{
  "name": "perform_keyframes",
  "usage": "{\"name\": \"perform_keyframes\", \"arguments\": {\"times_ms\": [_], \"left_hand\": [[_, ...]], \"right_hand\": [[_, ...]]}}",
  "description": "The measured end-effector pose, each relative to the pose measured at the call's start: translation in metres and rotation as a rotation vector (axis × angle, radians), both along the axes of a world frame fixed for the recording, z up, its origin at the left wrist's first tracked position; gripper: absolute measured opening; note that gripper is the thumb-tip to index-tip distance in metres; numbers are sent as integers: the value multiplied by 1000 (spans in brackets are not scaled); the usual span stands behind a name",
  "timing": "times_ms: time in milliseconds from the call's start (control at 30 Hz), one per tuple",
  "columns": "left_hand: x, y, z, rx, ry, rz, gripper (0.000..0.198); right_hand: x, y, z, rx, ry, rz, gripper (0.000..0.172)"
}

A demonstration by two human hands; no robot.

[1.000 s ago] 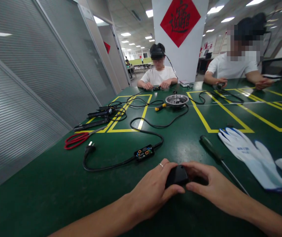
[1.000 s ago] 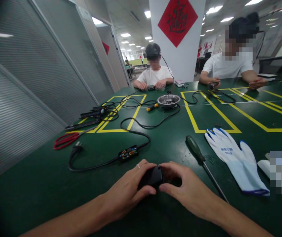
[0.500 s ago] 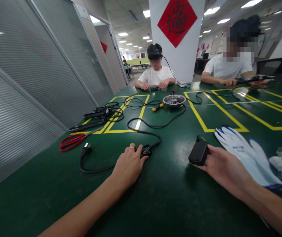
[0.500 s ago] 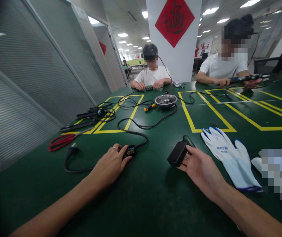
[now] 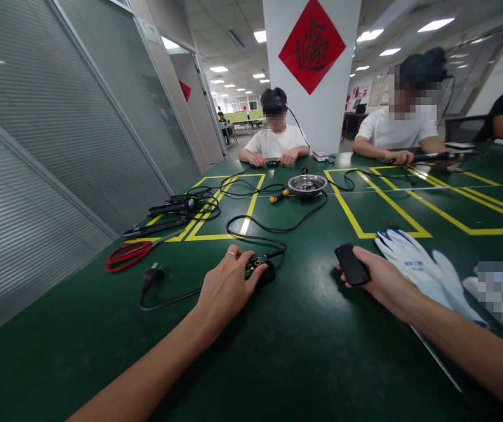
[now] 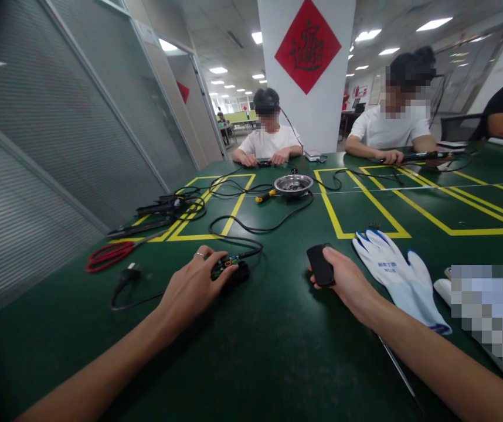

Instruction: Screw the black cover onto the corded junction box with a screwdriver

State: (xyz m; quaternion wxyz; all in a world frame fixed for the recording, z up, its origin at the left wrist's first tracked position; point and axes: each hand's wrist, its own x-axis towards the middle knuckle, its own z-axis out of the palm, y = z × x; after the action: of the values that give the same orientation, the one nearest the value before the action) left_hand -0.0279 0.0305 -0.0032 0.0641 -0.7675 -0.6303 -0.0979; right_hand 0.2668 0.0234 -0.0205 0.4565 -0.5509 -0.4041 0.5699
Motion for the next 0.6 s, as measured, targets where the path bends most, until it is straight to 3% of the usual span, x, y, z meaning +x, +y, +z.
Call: {"name": "perform_keyframes", "arguments": {"times_ms": [167,300,400,500,600], "left_hand": [[0,-1,1,19,-19,2,42],[0,-2,4,52,-35,8,41],[-1,-2,7,72,-54,11,41],[-1,-1,8,92,-83,11,40],[0,1,5,97,-114,17,37]], "right_hand": [[-14,16,-12,364,-703,48,43],[-25,15,-26,572,-1079,129,43],[-30,12,-25,669,-1245,172,48],[-45,4,-11,778,-1330,206,51],[-75,-2,0,923,-1335,369,46]]}}
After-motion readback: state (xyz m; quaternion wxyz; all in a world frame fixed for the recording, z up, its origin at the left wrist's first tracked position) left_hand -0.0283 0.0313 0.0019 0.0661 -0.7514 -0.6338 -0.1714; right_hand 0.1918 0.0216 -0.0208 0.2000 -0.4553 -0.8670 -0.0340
